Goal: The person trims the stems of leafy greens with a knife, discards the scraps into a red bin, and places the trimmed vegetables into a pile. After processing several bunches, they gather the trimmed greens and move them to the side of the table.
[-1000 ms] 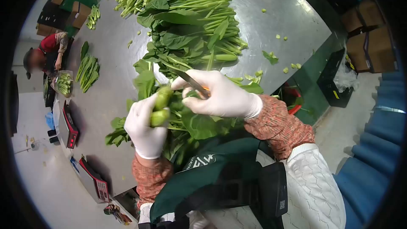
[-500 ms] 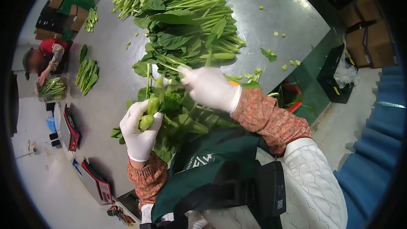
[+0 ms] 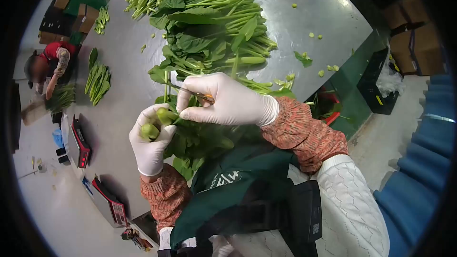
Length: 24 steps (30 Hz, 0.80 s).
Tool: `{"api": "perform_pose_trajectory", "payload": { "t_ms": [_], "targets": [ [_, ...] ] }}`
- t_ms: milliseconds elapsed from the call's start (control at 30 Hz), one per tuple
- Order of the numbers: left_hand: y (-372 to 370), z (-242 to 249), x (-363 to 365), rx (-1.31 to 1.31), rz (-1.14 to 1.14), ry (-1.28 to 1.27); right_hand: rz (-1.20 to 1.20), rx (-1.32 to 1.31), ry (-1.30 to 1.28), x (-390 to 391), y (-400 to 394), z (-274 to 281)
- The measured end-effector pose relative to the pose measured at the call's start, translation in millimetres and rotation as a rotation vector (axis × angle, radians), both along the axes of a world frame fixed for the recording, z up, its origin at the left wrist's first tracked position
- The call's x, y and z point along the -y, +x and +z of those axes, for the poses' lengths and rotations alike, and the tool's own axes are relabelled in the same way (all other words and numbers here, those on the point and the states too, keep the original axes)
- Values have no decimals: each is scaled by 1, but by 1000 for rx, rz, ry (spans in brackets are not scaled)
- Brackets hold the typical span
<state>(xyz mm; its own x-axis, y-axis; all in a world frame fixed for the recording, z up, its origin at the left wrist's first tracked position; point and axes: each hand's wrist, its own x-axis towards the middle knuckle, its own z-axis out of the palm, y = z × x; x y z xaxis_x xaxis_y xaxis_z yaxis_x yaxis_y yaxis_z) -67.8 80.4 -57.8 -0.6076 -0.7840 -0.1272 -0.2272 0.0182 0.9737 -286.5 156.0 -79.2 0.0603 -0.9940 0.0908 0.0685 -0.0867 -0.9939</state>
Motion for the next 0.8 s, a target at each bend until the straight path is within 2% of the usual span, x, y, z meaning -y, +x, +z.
{"api": "perform_pose_trajectory", "payload": {
  "t_ms": [33, 167, 200, 300, 433, 600, 700, 800],
  "targets": [
    [1, 1, 1, -41, -4, 87, 40, 78, 126, -2, 0, 3],
    [0, -1, 4, -139, -153, 245, 149, 147, -56, 3, 10, -8],
    [1, -5, 8, -114, -186, 182, 193, 12, -61, 3, 5, 0],
    [-1, -2, -1, 2, -171, 164, 100, -105, -110, 3, 2, -1],
    [-10, -16, -3, 191, -160, -528, -134, -329, -216, 1, 10, -17],
    [-11, -8, -6, 242, -165, -675, -138, -457, -184, -6, 12, -21],
    [-12, -3, -7, 278, -240, -693, -22, -484, -155, -9, 5, -20],
    [-3, 0, -3, 366, -328, -709, 75, -367, -160, -14, -9, -28]
  ]
}}
